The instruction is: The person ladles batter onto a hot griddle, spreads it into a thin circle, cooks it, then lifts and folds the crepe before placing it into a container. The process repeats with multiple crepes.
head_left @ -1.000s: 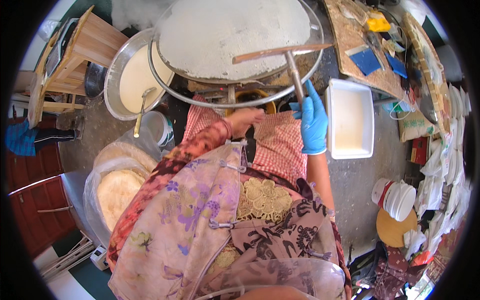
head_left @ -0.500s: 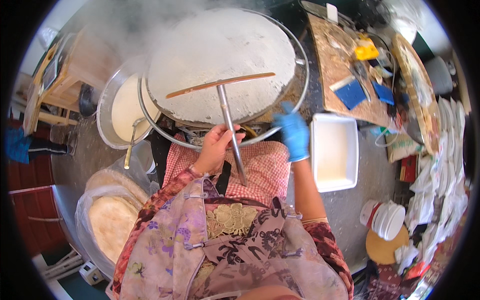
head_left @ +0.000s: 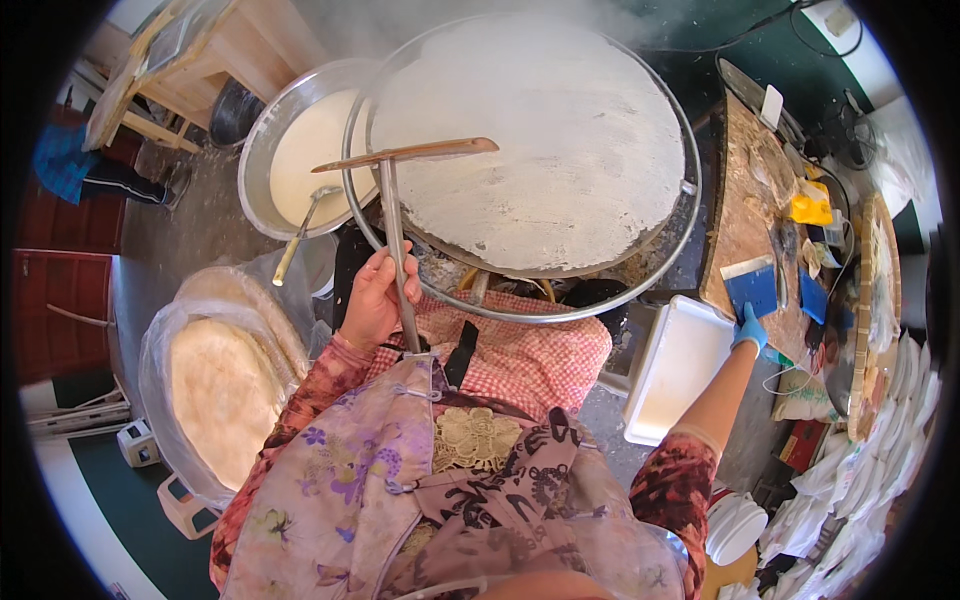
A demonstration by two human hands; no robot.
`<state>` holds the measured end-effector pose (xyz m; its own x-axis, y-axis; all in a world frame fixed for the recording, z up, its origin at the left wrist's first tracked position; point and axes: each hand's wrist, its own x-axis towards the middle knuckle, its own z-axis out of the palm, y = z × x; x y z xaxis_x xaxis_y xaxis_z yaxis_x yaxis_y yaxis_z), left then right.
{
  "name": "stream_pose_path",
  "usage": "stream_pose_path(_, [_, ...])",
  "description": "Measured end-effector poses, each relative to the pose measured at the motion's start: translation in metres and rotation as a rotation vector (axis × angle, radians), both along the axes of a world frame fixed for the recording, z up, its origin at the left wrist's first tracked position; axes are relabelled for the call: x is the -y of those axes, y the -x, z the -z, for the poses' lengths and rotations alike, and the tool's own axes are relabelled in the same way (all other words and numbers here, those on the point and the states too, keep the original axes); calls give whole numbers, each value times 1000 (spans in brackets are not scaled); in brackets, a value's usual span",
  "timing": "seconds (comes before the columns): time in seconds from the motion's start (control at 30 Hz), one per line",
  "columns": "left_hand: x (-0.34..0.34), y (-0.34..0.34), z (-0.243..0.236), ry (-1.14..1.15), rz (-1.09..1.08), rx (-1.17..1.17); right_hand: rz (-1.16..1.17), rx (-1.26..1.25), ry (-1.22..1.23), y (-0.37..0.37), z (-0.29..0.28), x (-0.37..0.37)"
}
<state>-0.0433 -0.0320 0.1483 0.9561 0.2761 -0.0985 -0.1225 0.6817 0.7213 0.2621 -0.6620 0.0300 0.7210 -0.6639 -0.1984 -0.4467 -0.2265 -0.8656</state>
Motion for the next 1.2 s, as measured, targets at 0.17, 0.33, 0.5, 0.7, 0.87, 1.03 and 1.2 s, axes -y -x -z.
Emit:
stream_pose_path(0.17, [-6, 12, -8, 67, 17, 26, -141, 41, -689, 69, -38, -1])
stream_pose_path(0.33, [-12, 12, -16, 67, 38, 146, -331, 374, -815, 130, -111, -132])
stream_pose_path(0.5, [-19, -5, -10, 43, -13, 101, -943, 222, 101, 94, -193, -274])
stream_pose_path(0.7, [-22, -5, -7, 5, -38, 64, -1111, 74, 721, 75, -211, -433])
stream_pose_path(0.87, [-17, -5, -11, 17, -36, 69, -1090, 6, 901, 56, -213, -454])
stream_pose_path(1.03, [-17, -4, -10, 47, -47, 22, -991, -45, 952, 43, -210, -428])
stream_pose_path(1.2, [-21, -5, -6, 61, -8, 48, -901, -104, 854, 26, -198, -387])
